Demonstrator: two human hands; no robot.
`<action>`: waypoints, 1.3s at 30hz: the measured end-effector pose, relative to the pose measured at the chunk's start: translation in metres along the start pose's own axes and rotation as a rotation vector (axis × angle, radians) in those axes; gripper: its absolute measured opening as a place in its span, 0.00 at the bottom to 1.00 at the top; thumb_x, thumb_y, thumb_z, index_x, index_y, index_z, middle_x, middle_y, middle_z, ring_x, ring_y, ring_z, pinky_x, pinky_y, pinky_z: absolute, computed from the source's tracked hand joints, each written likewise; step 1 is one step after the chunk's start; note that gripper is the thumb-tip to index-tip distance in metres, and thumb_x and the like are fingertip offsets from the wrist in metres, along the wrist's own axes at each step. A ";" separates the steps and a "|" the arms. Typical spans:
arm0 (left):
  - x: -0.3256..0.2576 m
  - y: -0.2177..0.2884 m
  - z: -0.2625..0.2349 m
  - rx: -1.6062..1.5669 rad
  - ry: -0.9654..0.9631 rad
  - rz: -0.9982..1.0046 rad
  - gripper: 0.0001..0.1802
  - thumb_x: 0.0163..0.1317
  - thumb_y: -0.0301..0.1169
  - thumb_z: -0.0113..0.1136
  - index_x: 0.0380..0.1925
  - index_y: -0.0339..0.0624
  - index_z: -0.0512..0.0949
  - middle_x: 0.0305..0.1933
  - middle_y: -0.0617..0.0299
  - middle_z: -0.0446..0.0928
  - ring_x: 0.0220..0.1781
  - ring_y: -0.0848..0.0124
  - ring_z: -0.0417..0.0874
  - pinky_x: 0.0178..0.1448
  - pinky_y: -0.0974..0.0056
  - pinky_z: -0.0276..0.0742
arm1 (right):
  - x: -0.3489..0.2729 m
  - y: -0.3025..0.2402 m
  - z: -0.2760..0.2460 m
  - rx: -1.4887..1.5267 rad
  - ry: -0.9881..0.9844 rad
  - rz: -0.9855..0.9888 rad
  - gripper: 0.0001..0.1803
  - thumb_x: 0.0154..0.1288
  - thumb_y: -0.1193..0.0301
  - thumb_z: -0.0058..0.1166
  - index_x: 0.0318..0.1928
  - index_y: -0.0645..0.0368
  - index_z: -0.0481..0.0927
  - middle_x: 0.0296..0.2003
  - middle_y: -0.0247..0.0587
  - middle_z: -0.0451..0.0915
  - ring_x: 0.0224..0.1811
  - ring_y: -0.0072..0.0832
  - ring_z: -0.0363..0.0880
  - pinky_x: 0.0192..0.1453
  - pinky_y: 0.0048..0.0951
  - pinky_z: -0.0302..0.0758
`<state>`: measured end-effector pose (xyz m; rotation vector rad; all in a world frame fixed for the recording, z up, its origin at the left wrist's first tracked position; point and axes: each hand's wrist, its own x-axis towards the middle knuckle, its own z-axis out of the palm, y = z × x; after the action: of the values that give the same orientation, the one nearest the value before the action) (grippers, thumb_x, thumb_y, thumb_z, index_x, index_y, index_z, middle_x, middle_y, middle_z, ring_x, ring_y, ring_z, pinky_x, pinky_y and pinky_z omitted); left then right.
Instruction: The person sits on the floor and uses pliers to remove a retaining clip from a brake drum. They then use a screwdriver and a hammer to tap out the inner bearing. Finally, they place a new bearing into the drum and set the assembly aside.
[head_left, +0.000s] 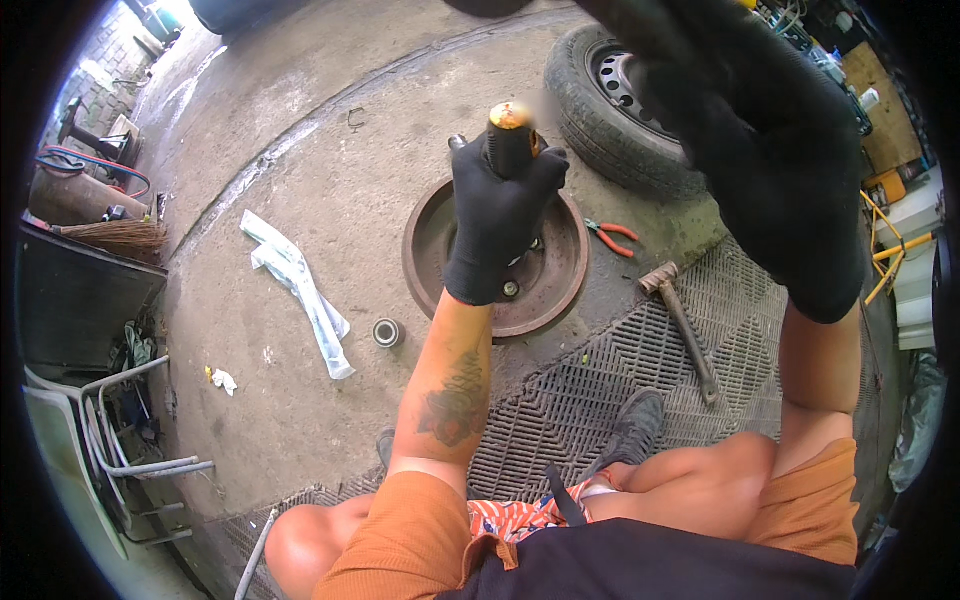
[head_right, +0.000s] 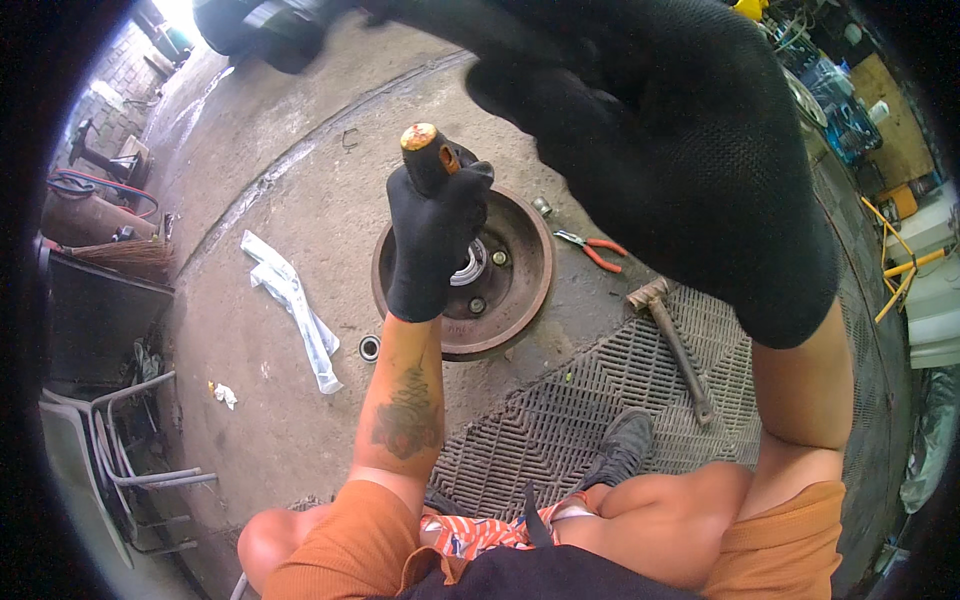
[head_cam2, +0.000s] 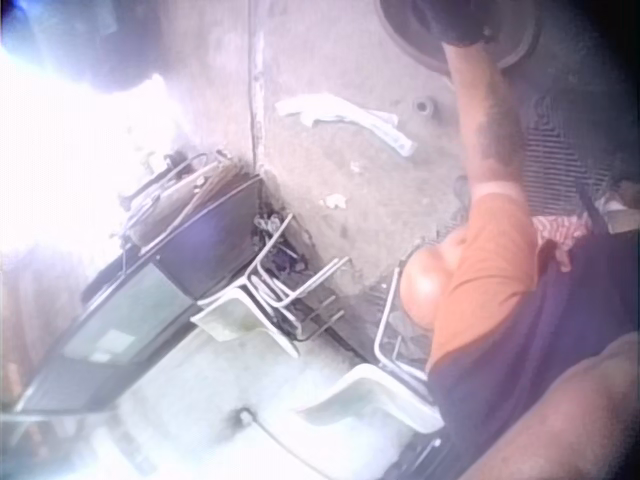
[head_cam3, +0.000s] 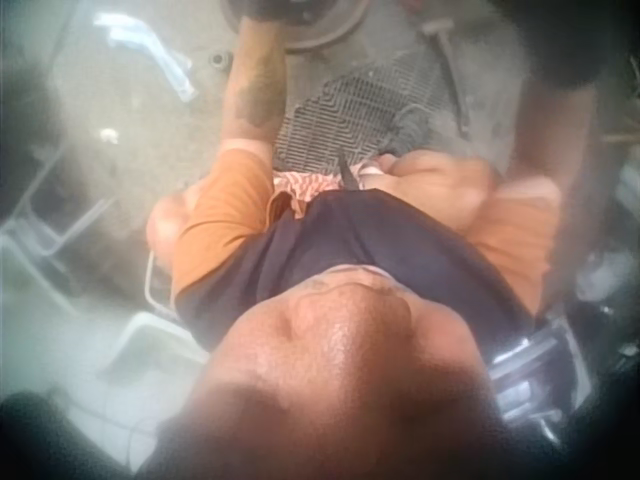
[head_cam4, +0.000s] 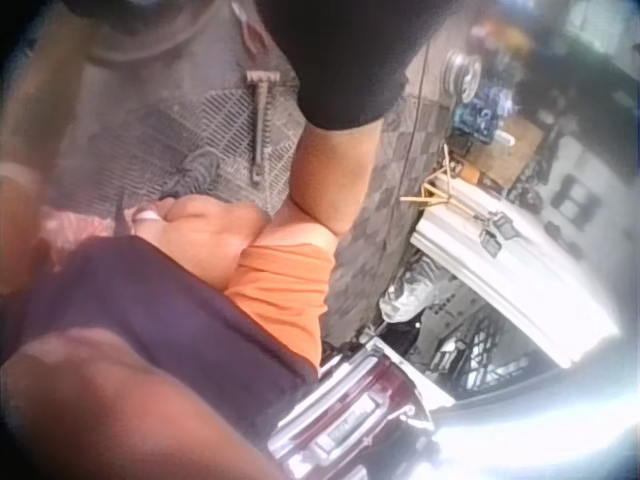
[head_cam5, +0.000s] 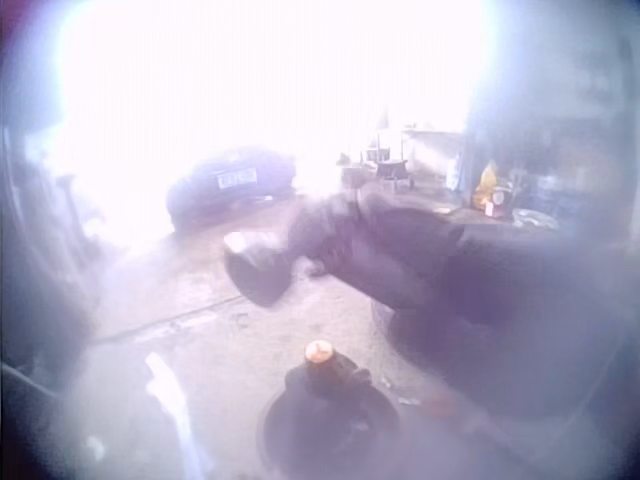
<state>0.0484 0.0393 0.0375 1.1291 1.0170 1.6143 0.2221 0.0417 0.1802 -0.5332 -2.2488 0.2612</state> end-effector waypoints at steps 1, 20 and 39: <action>0.001 -0.001 0.007 -0.002 -0.011 0.006 0.07 0.55 0.26 0.69 0.29 0.35 0.80 0.24 0.62 0.81 0.25 0.75 0.81 0.32 0.67 0.76 | 0.001 0.003 0.002 -0.019 0.065 -0.083 0.25 0.61 0.75 0.64 0.60 0.54 0.81 0.38 0.47 0.84 0.37 0.35 0.83 0.43 0.32 0.76; 0.000 0.001 0.009 0.104 0.018 0.090 0.07 0.55 0.27 0.66 0.26 0.35 0.78 0.22 0.62 0.81 0.25 0.77 0.81 0.33 0.68 0.76 | -0.017 0.019 -0.051 -0.444 -0.153 -0.030 0.25 0.67 0.83 0.57 0.65 0.64 0.75 0.54 0.43 0.82 0.52 0.26 0.82 0.59 0.28 0.77; 0.000 0.039 -0.057 -0.119 0.245 0.152 0.14 0.63 0.36 0.63 0.34 0.35 0.76 0.22 0.65 0.70 0.18 0.77 0.70 0.22 0.70 0.64 | -0.038 0.084 -0.020 0.090 0.034 0.633 0.24 0.71 0.67 0.58 0.65 0.58 0.75 0.41 0.39 0.86 0.32 0.24 0.81 0.39 0.28 0.78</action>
<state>-0.0143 0.0215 0.0603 0.9639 0.9939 1.9454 0.2847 0.0994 0.1389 -1.1816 -1.9662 0.6595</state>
